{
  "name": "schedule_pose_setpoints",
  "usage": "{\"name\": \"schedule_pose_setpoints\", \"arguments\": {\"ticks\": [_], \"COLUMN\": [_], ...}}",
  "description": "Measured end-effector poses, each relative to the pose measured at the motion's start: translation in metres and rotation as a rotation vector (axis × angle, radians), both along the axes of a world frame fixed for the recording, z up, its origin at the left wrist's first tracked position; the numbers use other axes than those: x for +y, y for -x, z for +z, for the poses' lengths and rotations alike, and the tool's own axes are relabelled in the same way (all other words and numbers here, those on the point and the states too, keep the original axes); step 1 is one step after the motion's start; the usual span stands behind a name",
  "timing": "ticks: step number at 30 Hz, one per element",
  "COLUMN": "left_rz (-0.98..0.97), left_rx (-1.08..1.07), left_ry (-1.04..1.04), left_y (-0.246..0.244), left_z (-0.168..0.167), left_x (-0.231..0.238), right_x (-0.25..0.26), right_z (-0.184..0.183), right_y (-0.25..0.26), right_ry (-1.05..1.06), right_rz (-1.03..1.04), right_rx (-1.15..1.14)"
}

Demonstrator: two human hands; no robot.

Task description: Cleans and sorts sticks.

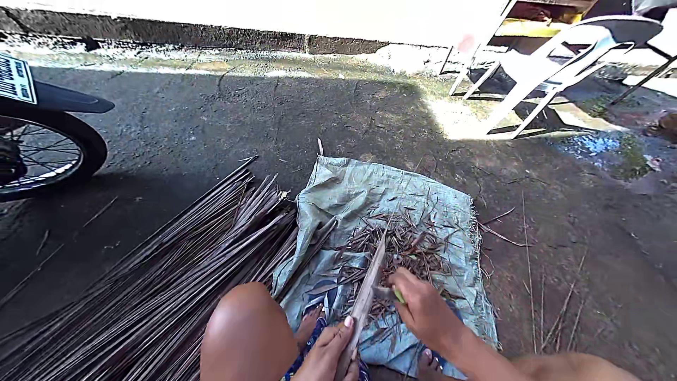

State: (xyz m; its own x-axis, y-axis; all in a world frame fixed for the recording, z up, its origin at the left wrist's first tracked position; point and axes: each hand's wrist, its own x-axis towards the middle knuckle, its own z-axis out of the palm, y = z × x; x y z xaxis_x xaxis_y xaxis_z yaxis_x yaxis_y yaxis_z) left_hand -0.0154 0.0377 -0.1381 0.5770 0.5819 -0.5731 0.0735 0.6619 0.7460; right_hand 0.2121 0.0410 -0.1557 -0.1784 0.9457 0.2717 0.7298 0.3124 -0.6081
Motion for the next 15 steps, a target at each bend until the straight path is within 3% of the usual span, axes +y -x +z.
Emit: {"name": "schedule_pose_setpoints", "arguments": {"ticks": [3,8,11,13,15], "left_rz": [0.047,0.01,0.035,0.067,0.074], "left_rx": [-0.079,-0.342,-0.356,-0.294,-0.264], "left_ry": [0.091,0.221,0.286,0.303,0.308], "left_y": [-0.002,-0.002,-0.005,-0.008,-0.009], "left_z": [0.002,-0.012,-0.014,-0.011,-0.011], "left_x": [0.004,0.008,0.009,0.009,0.008], "right_x": [-0.009,0.015,0.028,0.036,0.054], "right_z": [0.001,-0.001,-0.012,-0.008,0.005], "right_y": [0.022,0.013,0.005,0.005,-0.003], "right_ry": [-0.012,0.202,0.076,0.225,0.593], "right_rz": [0.049,-0.128,-0.165,-0.167,-0.213], "right_rx": [-0.223,-0.396,-0.492,-0.516,-0.524]}}
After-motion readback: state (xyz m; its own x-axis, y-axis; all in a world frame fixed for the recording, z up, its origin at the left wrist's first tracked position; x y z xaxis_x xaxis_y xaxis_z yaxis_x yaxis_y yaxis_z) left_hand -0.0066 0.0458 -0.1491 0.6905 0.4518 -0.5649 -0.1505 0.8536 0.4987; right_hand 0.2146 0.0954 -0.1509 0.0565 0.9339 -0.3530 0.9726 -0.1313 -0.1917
